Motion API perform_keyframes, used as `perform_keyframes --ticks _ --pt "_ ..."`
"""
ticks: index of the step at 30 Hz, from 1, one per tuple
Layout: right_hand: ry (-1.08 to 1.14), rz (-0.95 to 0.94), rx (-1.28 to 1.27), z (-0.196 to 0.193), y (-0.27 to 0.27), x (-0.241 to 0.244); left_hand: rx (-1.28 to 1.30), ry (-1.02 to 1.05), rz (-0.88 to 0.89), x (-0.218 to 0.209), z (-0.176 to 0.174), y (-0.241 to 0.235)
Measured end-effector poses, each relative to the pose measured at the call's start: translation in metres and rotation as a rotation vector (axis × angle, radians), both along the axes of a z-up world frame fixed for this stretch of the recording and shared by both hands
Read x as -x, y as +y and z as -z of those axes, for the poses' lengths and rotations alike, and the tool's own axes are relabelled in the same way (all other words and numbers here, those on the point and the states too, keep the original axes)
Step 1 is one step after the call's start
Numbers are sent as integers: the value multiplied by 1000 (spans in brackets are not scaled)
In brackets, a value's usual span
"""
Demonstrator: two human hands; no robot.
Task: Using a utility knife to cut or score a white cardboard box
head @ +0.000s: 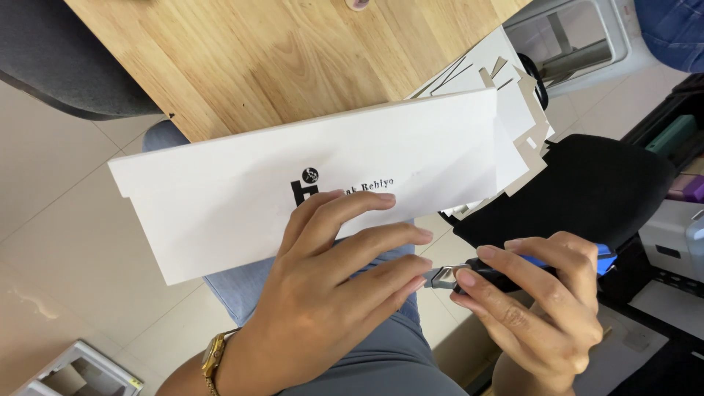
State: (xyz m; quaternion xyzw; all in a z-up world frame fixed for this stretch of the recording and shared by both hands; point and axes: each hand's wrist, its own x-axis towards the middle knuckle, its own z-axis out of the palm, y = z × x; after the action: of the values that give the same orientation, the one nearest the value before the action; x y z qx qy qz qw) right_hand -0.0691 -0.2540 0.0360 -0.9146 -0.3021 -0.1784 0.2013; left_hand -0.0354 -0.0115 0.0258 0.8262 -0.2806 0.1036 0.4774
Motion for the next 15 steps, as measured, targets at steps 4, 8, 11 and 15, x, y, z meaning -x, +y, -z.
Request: perform_keyframes --ticks 4,8,11,15 --pt "20 -4 51 0 -8 7 5 -31 -6 4 -2 -1" --pt "10 1 44 0 -7 10 24 -41 1 6 -5 -2" --pt "2 -7 24 0 -7 10 27 -53 -12 7 -6 -3" --pt "-4 -3 16 1 -5 10 28 -54 -7 10 -6 0"
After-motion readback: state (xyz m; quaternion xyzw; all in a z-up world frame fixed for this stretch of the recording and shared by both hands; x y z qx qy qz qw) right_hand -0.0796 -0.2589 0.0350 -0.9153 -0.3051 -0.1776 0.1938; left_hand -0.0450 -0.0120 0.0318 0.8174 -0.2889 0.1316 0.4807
